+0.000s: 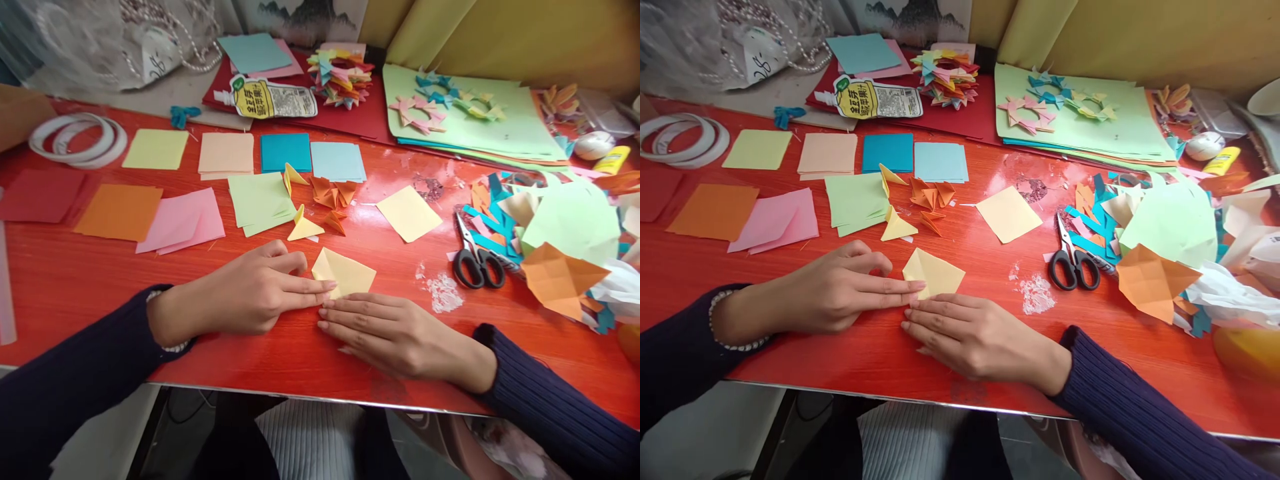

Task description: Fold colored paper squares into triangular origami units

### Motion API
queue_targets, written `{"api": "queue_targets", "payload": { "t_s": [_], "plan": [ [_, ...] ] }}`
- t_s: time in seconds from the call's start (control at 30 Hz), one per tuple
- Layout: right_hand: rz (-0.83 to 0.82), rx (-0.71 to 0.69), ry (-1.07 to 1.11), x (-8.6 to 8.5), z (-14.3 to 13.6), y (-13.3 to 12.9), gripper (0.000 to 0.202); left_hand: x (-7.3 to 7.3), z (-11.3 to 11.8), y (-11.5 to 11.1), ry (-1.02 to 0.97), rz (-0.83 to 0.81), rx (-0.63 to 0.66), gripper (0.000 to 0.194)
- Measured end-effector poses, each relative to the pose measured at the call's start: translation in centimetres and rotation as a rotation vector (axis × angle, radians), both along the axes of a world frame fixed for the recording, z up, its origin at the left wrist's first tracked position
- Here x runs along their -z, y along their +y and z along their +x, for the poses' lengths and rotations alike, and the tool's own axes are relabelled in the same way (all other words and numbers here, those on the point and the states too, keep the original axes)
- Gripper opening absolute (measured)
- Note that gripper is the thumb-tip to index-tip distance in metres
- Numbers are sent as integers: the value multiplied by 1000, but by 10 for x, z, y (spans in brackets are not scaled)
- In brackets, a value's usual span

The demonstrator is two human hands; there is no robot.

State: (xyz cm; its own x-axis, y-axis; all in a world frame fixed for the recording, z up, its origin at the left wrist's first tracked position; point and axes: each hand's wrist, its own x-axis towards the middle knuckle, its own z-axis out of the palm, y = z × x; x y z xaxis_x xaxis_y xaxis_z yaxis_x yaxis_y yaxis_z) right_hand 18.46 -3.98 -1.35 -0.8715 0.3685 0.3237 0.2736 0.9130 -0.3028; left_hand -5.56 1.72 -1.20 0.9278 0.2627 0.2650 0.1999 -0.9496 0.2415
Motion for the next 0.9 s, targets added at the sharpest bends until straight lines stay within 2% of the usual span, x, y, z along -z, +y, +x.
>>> {"api": "queue_targets", "payload": {
  "t_s": [0.17,0.37,0.5,0.73,0.9],
  "plan": [
    [-22,68,-1,1,1,-1,38,3,-3,-3,40,-24,-32,47],
    [-11,49,-65,0,2,1,37,3,-4,-5,68,-81,-48,50],
    [-37,84,-67,-2,2,-1,40,2,-5,-2,88,-51,-40,52],
    [-126,104,-78,-5,4,-3,46,0,-9,1,35,217,-98,32],
    [-108,108,-66,0,3,-5,47,-4,-6,-4,-24,573,-197,21]
  ]
}}
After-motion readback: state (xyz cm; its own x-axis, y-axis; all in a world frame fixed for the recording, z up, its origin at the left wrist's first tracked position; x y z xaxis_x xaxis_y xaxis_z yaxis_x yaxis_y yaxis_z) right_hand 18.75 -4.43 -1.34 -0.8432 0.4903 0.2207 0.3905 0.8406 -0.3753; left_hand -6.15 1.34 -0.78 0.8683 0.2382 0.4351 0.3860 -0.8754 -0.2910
